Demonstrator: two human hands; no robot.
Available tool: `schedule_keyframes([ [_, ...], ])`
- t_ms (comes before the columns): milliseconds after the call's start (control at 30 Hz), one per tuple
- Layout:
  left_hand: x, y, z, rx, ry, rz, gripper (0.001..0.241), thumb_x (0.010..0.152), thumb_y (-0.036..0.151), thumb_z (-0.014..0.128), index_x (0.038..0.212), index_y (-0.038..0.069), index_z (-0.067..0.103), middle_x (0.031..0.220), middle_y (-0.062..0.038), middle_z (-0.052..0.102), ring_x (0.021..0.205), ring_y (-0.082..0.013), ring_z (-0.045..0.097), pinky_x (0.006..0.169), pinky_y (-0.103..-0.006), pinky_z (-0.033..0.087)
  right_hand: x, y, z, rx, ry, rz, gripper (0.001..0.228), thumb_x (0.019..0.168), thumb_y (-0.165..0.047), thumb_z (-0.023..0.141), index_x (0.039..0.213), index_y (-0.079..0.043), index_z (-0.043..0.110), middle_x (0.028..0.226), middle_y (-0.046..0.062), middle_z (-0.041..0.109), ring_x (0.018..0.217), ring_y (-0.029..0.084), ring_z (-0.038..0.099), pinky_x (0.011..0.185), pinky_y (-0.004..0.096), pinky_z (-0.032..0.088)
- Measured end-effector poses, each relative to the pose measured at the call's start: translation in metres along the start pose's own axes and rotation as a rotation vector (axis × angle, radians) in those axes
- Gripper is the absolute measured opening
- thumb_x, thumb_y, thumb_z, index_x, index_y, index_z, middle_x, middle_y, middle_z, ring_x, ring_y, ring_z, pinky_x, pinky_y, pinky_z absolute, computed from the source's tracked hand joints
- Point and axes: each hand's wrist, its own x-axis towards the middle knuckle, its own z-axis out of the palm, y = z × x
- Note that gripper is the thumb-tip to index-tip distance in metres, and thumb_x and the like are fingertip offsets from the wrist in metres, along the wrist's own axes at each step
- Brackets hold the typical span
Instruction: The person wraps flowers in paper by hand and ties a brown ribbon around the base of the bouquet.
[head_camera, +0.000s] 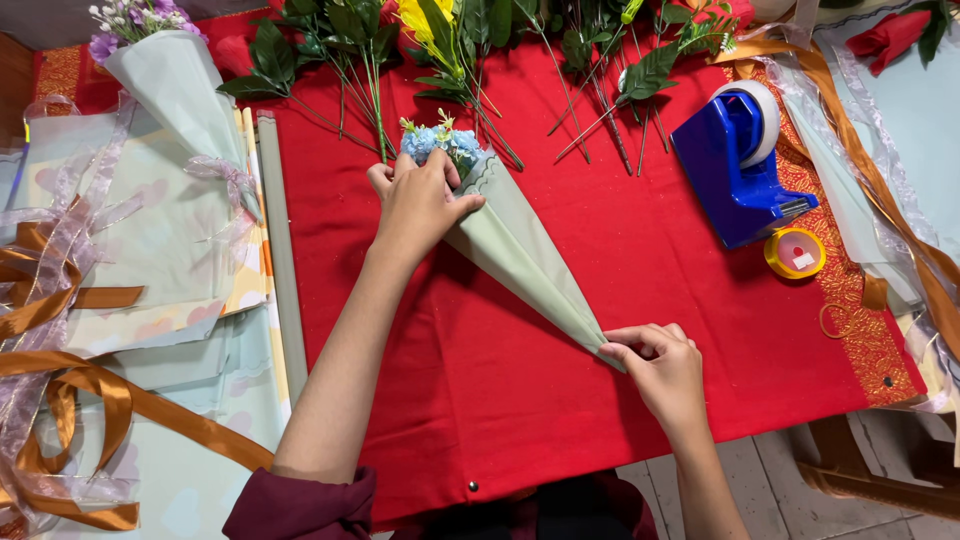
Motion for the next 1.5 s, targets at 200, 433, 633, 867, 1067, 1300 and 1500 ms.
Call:
schedule_keyframes([
  [200,-0.002,-0.012,-0.003,0.064,-0.026,0.052,0.051,0.075,0.059,0.086,0.091,0.021,0.056,0.067,0.011,0.066,0.1,-0.0223,0.048,0.09,-0.0423,0.024,-0.033,-0.029,0.017,0.032,-0.025,-0.238,0.038,0.072,-0.034,0.089,0.107,-0.027,0.076,0.07,-0.015,0.074,0.07,0.006,0.058,0.087,0.029,0.038],
  [433,-0.003,-0.02,-0.015,0.024,-0.134,0.074,0.048,0.076,0.058,0.086,0.087,0.023,0.056,0.069,0.014,0.066,0.104,-0.0174,0.046,0.094,-0.0397,0.02,-0.032,-0.047,0.028,-0.006,-0.174,-0.341,0.03,0.081,-0.037,0.083,0.109,-0.028,0.076,0.075,-0.015,0.067,0.075,0.009,0.057,0.088,0.032,0.034],
  [633,-0.003,-0.022,-0.016,0.016,-0.119,0.091,0.047,0.075,0.061,0.085,0.084,0.024,0.058,0.07,0.013,0.064,0.103,-0.0185,0.045,0.094,-0.0404,0.021,-0.014,-0.073,0.035,-0.031,-0.08,-0.485,0.02,0.091,-0.029,0.075,0.108,-0.021,0.076,0.085,-0.008,0.066,0.081,0.013,0.056,0.075,0.031,0.04],
  [867,-0.008,-0.025,-0.017,0.006,-0.118,0.104,0.037,0.077,0.048,0.083,0.091,0.024,0.059,0.068,0.007,0.066,0.097,-0.021,0.05,0.102,-0.0521,0.022,0.008,-0.075,0.054,0.066,-0.202,-0.204,0.013,0.092,-0.032,0.077,0.094,-0.019,0.075,0.076,-0.003,0.057,0.079,0.017,0.057,0.08,0.034,0.044],
  [1067,-0.007,-0.024,-0.016,0.001,-0.109,0.107,0.037,0.077,0.049,0.083,0.092,0.025,0.059,0.068,0.007,0.065,0.097,-0.0202,0.05,0.102,-0.0521,0.021,0.06,-0.099,0.062,0.109,-0.27,-0.268,0.017,0.094,-0.033,0.073,0.096,-0.016,0.076,0.078,0.001,0.06,0.08,0.021,0.059,0.078,0.039,0.043],
  [1300,-0.007,-0.028,-0.014,-0.046,-0.109,0.079,0.037,0.077,0.049,0.084,0.092,0.025,0.06,0.068,0.008,0.066,0.098,-0.0193,0.05,0.103,-0.0508,0.021,0.124,-0.125,0.101,0.244,-0.237,-0.211,0.02,0.094,-0.036,0.072,0.099,-0.017,0.077,0.081,0.0,0.063,0.076,0.017,0.06,0.073,0.034,0.044],
  [1500,-0.01,-0.028,-0.018,-0.072,-0.12,0.066,0.037,0.077,0.051,0.084,0.092,0.025,0.061,0.07,0.009,0.067,0.098,-0.0188,0.05,0.104,-0.0508,0.021,0.129,-0.118,0.122,0.482,-0.233,-0.04,0.015,0.089,-0.031,0.077,0.094,-0.016,0.079,0.071,-0.006,0.059,0.065,0.004,0.053,0.062,0.022,0.046],
])
